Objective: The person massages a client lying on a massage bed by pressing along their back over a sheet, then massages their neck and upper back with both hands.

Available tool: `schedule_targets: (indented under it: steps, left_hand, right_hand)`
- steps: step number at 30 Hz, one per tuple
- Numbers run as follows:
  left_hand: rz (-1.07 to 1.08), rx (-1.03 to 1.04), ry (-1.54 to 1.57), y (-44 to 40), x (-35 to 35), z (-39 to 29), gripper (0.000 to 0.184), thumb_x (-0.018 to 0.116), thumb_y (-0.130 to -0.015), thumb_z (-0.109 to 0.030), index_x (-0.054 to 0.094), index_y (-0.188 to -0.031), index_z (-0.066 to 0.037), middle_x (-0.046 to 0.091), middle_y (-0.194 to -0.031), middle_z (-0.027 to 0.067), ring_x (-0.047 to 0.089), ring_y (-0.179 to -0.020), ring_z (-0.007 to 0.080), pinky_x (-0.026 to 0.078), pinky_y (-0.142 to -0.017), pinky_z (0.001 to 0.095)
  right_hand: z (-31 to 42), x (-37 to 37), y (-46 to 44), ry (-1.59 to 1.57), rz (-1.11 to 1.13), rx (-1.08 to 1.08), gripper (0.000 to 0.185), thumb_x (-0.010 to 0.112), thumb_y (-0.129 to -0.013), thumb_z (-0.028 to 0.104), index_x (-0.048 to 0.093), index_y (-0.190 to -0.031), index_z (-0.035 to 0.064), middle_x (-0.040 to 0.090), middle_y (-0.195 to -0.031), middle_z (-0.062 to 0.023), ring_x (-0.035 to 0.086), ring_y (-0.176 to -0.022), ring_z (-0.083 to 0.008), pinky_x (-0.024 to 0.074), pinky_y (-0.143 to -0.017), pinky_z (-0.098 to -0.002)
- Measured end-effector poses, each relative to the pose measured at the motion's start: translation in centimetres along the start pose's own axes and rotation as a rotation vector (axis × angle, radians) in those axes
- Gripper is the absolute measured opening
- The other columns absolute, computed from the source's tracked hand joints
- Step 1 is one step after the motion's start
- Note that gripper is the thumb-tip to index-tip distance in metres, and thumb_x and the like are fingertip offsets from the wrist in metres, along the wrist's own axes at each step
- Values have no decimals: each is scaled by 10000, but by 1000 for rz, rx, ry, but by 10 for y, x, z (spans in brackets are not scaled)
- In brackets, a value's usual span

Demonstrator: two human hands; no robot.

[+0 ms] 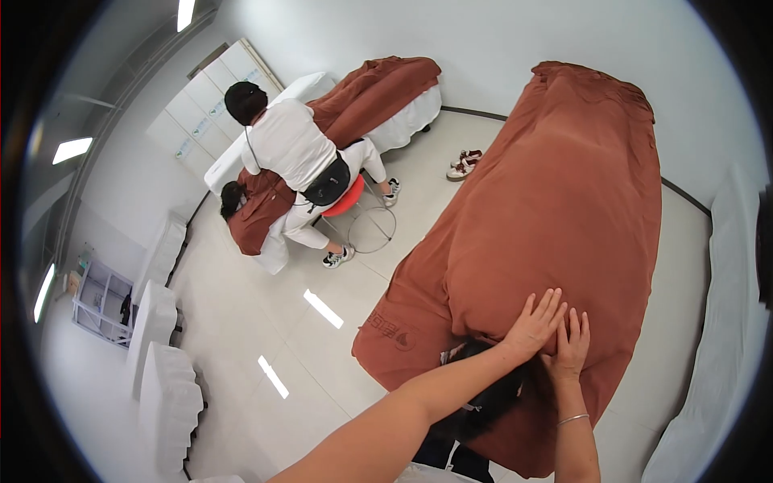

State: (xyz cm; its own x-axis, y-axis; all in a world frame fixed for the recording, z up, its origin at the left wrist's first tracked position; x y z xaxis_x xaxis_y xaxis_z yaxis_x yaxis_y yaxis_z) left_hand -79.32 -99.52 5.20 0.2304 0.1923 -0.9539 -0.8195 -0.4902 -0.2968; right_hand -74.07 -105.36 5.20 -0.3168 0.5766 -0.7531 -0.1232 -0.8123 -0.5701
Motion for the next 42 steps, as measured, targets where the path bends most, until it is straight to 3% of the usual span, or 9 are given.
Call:
schedule_targets:
  steps: [3,10,15,18,23,26,33,36,42]
  left_hand:
    - [28,-15,-140,1,8,-3,620,482,-941,-309,382,-1506,-71,260,-1595,234,249,-1486,362,269,-1161,533]
    - [-8,-28,-72,4,7,9,620,484,-941,-301,381,-1502,-58,263,-1594,235,247,-1489,354,266,-1164,520]
    - [193,46,27,2,-2,7,761,664,-804,-265,400,-1472,-15,318,-1560,235,293,-1462,357,290,-1151,509]
    - [99,20,51,5,-7,3,815,719,-743,-241,413,-1465,-17,335,-1546,234,311,-1450,359,296,-1148,509]
    - [8,-30,-117,9,8,-2,585,455,-948,-299,412,-1481,-61,289,-1584,221,248,-1491,348,272,-1163,521]
    - [-7,-39,-78,8,11,6,594,463,-944,-296,405,-1485,-58,291,-1582,224,253,-1488,350,275,-1161,521]
    - [180,19,33,2,-3,5,718,615,-836,-281,408,-1462,4,308,-1563,248,282,-1470,359,294,-1147,522]
    - [149,-5,19,5,-7,-3,676,571,-868,-282,410,-1464,-8,309,-1566,240,277,-1472,360,291,-1149,529]
    - [7,-30,-78,6,10,5,597,470,-938,-291,409,-1476,-41,300,-1578,223,269,-1477,355,285,-1150,533]
  right_hand:
    - [0,9,6,74,58,59,1029,887,-470,172,463,-1400,51,358,-1536,-156,321,-1416,-475,381,-1076,-589]
    - [8,12,2,201,-61,29,1018,884,-477,190,476,-1402,67,378,-1522,-155,353,-1386,-482,392,-1059,-588]
    - [-3,4,-1,24,21,16,868,852,-492,158,577,-1309,61,469,-1450,-151,417,-1335,-463,409,-1044,-565]
    - [-6,2,5,16,14,10,827,842,-496,158,601,-1278,44,481,-1441,-157,413,-1341,-467,409,-1050,-560]
    - [6,17,12,123,-18,28,857,835,-562,184,530,-1350,35,426,-1493,-161,380,-1375,-472,398,-1062,-569]
    - [13,16,9,178,-74,63,861,821,-626,191,469,-1398,47,388,-1518,-160,359,-1393,-468,387,-1063,-581]
    - [-2,6,0,48,93,55,835,843,-524,161,565,-1302,41,464,-1442,-166,402,-1348,-463,407,-1036,-560]
    - [-4,5,7,43,63,2,853,852,-501,165,580,-1299,34,459,-1453,-176,384,-1364,-465,386,-1077,-548]
    - [12,18,5,215,-41,66,826,824,-606,186,514,-1352,9,420,-1487,-176,377,-1372,-472,393,-1060,-570]
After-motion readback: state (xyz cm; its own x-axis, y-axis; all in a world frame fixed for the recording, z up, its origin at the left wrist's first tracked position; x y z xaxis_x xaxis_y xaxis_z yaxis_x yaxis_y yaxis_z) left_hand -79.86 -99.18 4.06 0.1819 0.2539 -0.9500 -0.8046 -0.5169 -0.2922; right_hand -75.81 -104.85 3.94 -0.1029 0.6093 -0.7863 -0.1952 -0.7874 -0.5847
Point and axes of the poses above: each hand's wrist, its own y-axis away from the middle knuckle, its own x-axis out of the palm, z = x × y, the point moved 10 cm from there along -y, towards the middle knuckle
